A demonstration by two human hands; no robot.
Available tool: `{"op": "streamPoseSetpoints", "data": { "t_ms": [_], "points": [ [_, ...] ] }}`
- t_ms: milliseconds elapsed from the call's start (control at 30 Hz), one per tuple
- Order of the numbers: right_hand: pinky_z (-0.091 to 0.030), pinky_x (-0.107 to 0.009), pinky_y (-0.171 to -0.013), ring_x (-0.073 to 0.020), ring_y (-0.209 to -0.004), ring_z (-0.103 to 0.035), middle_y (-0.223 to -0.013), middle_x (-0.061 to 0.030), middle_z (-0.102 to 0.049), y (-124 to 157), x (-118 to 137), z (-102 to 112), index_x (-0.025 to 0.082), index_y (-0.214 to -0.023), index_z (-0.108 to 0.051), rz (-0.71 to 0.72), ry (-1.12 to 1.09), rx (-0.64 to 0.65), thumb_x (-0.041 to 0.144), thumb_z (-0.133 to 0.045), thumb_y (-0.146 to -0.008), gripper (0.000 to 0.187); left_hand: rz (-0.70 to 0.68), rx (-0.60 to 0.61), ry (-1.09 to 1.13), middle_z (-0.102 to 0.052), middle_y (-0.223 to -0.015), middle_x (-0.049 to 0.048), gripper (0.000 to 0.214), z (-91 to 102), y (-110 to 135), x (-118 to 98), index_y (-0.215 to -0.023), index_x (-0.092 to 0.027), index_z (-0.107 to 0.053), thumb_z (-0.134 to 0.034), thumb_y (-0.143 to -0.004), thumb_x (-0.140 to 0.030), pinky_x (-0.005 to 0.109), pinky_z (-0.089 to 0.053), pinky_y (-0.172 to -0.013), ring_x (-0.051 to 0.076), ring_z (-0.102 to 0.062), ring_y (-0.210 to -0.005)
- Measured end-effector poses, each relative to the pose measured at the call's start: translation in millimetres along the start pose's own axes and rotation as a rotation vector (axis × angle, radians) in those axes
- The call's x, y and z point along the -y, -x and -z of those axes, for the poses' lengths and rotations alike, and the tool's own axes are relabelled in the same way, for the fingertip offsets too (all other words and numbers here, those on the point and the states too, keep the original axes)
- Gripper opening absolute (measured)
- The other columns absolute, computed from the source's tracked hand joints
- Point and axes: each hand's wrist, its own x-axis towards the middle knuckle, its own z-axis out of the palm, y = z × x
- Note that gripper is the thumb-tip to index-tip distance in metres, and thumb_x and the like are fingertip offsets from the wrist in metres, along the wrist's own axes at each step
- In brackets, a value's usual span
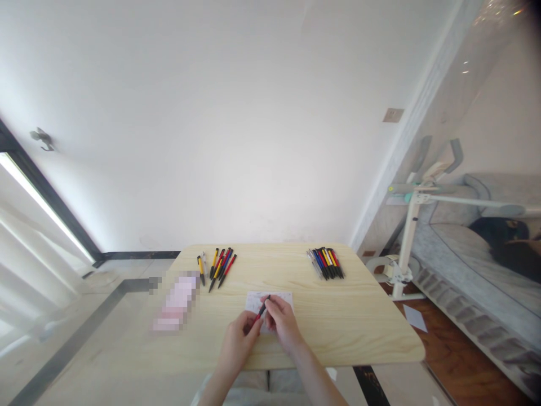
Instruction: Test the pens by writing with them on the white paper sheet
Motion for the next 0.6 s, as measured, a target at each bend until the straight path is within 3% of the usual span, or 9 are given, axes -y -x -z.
{"op": "streamPoseSetpoints", "data": {
  "t_ms": [133,333,500,600],
  "points": [
    [-0.024,-0.016,-0.034,-0.0044,-0.033,-0.036,-0.039,0.0094,-0.044,0.1,1.6,-2.3,0.017,-0.066,-0.051,0.016,-0.014,-0.012,0.041,-0.063,-0.071,0.027,-0.009,-0.006,-0.005,-0.061,-0.055,-0.0004,0.024,-0.8,-0.1,1.3,-0.07,-0.018,-0.059,-0.051,-0.078,-0.039,0.022,-0.039,-0.049,0.013,-0.053,-0.05],
    [-0.027,-0.017,-0.033,-0.0028,-0.035,-0.041,-0.076,-0.0017,-0.065,1.6,2.9,-0.3,0.015,-0.092,-0.06,-0.001,-0.068,0.017,0.041,-0.061,-0.073,0.032,-0.017,-0.019,-0.004,-0.06,-0.053,-0.0011,0.024,-0.9,-0.7,2.9,-0.069,-0.018,-0.059,-0.051,-0.078,-0.038,0.021,-0.039,-0.049,0.013,-0.052,-0.049],
    [-0.026,-0.016,-0.033,-0.0039,-0.036,-0.042,-0.064,0.0006,-0.062,-0.7,0.6,3.1,0.014,-0.084,-0.063,-0.044,-0.125,0.013,0.04,-0.064,-0.07,0.029,-0.003,-0.014,-0.012,-0.059,-0.054,-0.001,0.028,-0.7,-1.1,3.2,-0.071,-0.017,-0.06,-0.052,-0.076,-0.043,0.022,-0.039,-0.05,0.014,-0.053,-0.051],
    [-0.025,-0.016,-0.033,-0.0035,-0.037,-0.043,-0.07,-0.0007,-0.063,-0.8,3.4,4.0,0.015,-0.083,-0.062,-0.049,-0.203,0.016,0.039,-0.064,-0.07,0.028,0.004,-0.015,-0.001,-0.057,-0.052,-0.0019,0.029,-1.4,-1.1,3.5,-0.078,-0.017,-0.061,-0.051,-0.077,-0.044,0.022,-0.039,-0.05,0.014,-0.052,-0.049]
  ]
}}
